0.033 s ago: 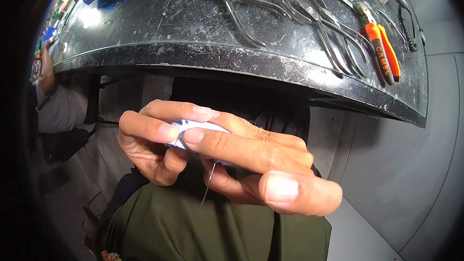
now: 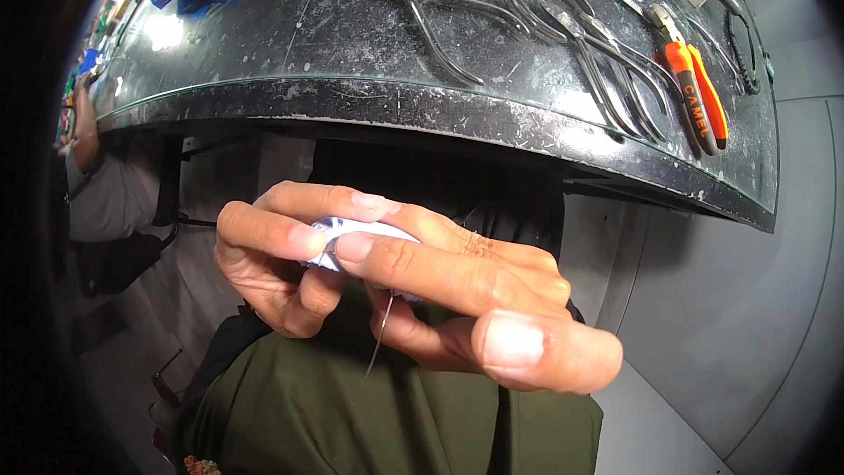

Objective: The person bends a piece of dental wire around a dental model to fit the contours of the teeth, then uses a pair of pliers to further shape the wire.

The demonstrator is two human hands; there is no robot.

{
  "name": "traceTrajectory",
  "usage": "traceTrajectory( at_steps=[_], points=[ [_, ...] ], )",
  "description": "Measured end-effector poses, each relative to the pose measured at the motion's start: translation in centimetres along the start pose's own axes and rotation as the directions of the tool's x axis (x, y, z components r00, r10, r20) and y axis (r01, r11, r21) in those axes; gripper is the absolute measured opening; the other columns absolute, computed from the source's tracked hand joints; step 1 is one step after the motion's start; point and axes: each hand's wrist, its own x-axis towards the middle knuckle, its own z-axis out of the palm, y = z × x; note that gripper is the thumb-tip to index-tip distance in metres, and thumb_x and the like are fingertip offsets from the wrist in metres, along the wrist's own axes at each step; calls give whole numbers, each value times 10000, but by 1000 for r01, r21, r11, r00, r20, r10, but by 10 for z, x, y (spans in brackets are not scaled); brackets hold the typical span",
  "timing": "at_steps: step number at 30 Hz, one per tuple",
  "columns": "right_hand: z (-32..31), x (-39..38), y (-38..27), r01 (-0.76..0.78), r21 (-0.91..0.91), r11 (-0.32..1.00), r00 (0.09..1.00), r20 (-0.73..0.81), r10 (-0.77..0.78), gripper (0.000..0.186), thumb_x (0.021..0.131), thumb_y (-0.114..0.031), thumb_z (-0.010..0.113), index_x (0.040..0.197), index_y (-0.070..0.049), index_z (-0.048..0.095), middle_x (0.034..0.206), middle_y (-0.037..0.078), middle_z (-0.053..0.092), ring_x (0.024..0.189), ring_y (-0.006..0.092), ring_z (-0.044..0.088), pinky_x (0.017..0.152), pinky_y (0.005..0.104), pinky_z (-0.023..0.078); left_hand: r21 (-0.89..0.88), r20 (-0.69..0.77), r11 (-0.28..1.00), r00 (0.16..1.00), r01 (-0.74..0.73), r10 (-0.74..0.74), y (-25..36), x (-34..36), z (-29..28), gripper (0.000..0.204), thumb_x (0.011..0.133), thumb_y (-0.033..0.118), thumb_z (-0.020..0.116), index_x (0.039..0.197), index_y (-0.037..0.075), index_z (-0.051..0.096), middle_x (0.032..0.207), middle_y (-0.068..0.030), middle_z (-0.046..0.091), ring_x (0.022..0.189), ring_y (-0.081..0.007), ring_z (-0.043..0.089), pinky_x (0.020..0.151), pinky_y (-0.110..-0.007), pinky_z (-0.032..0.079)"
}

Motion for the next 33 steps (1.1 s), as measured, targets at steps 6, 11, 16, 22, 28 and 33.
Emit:
traceTrajectory(
  at_steps=[6, 11, 16, 22, 28, 33],
  points=[
    [2, -3, 1, 25, 48, 999, 999, -22, -24, 1046, 532, 208, 500, 1341, -126, -74, 919, 302, 506, 418, 187, 507, 375, 193, 435, -17, -13, 999, 999, -30, 30, -2, 0, 1, 232, 783, -31, 570, 995, -88, 498, 1023, -318, 522, 914, -334, 593, 770, -345, 510],
    [0, -6, 1, 15, 41, 999, 1000, -22, -14, 1042, 548, 206, 509, 1345, -124, -77, 918, 306, 502, 391, 172, 465, 368, 182, 403, 10, -9, 1000, 1000, -24, 25, -1, 0, 1, 227, 776, -36, 576, 984, -87, 499, 1018, -316, 526, 914, -332, 595, 758, -333, 514],
    [13, 0, -1, 1, 10, 1000, 993, -119, 0, 1004, 592, 173, 538, 1340, -98, -75, 906, 299, 496, 449, 182, 500, 409, 195, 457, 96, 84, 995, 996, -40, 32, -1, 4, -5, 248, 781, -41, 544, 1006, -52, 440, 1009, -320, 515, 872, -310, 603, 734, -318, 523],
    [-7, 2, 3, 41, 24, 999, 999, 29, -42, 957, 629, 143, 563, 1341, -84, -36, 871, 245, 464, 503, 200, 525, 480, 218, 519, 133, 152, 990, 988, -53, 32, 0, 6, -7, 279, 793, -30, 519, 1033, -24, 377, 999, -322, 503, 854, -302, 602, 734, -316, 526],
    [0, 2, -2, 6, 165, 986, 999, -43, 2, 947, 506, 220, 623, 1195, -167, 100, 894, 255, 476, 592, 299, 560, 512, 301, 546, 128, 148, 991, 989, -44, 25, -1, 6, -6, 284, 797, -11, 539, 1027, -30, 374, 987, -318, 505, 838, -305, 604, 724, -315, 531],
    [-4, -2, -5, -66, 283, 957, 991, -93, 96, 965, 377, 262, 704, 1044, -222, 202, 915, 274, 523, 701, 409, 615, 542, 375, 570, -33, -24, 998, 999, -49, 48, -3, 3, 3, 226, 780, -33, 576, 982, -83, 486, 1023, -310, 519, 862, -372, 604, 704, -342, 538]
  ],
)
